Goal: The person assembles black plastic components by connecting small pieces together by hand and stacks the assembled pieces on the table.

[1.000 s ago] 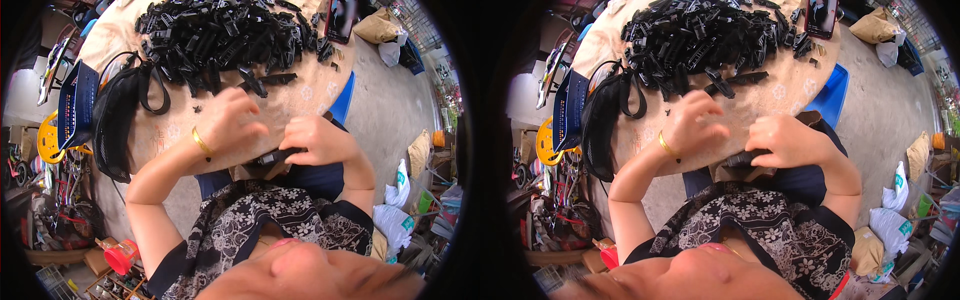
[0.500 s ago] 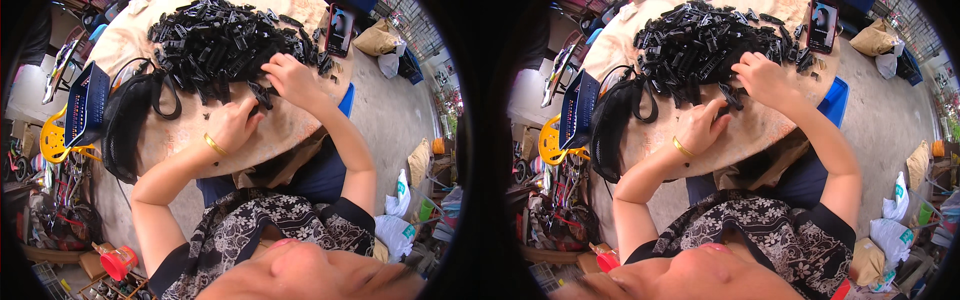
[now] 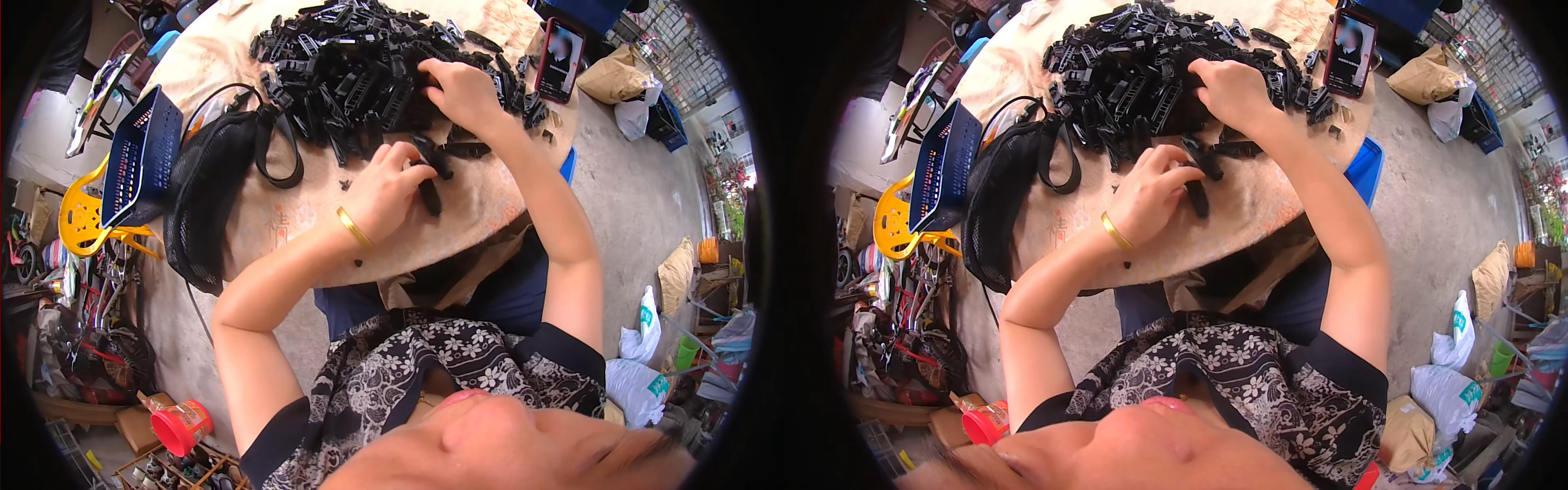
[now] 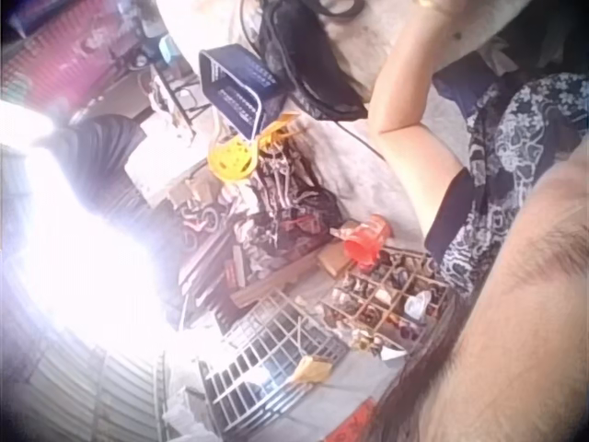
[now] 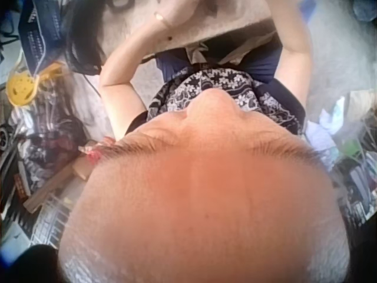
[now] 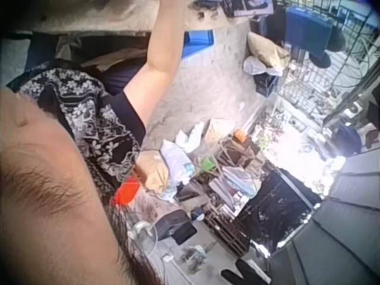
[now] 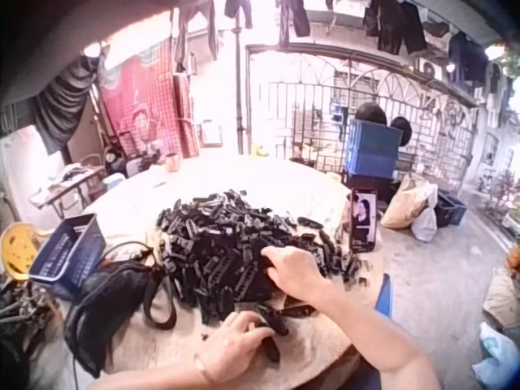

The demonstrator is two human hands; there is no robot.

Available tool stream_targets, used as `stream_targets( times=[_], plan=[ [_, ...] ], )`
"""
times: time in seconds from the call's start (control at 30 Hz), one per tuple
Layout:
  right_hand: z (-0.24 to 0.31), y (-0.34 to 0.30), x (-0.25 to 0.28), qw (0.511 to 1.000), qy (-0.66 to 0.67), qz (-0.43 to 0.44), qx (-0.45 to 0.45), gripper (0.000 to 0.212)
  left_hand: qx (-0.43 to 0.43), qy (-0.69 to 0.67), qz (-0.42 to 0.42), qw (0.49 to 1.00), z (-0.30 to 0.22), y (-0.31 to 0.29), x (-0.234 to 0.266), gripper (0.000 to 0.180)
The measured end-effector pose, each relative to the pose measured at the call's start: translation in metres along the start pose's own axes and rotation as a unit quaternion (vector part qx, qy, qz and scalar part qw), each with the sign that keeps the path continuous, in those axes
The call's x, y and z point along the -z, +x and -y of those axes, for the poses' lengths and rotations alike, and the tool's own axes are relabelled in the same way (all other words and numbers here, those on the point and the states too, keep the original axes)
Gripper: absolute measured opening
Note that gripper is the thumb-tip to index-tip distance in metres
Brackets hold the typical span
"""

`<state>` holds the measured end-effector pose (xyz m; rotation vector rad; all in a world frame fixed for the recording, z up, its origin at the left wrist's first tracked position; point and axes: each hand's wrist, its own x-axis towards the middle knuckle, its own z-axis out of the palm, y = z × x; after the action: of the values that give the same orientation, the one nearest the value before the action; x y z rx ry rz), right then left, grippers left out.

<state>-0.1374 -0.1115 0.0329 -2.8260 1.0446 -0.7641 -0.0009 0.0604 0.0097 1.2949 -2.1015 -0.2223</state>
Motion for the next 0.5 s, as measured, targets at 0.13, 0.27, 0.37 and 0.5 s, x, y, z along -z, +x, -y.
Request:
stream_targets(
  times=[0.13, 0.27, 0.37, 0.5],
  plan=[
    [0.003, -0.003, 0.001, 0.998, -0.059, -0.003, 0.032, 0.028, 0.011, -0.019, 0.000, 1.000, -0.001, 0.000, 0.000, 0.029],
    [0.001, -0.012, 0.005, 0.998, -0.030, -0.023, 0.042, 0.022, 0.023, -0.037, 0.028, 0.999, -0.005, 0.000, -0.001, 0.023],
    [-0.001, -0.021, 0.013, 0.987, 0.020, -0.127, 0.100, 0.016, 0.009, -0.033, -0.009, 0.999, -0.003, -0.001, -0.004, 0.023],
    [0.021, -0.057, 0.045, 0.971, 0.238, -0.014, -0.018, 0.011, 0.026, -0.035, -0.014, 0.999, -0.004, -0.004, -0.004, 0.024]
  ],
)
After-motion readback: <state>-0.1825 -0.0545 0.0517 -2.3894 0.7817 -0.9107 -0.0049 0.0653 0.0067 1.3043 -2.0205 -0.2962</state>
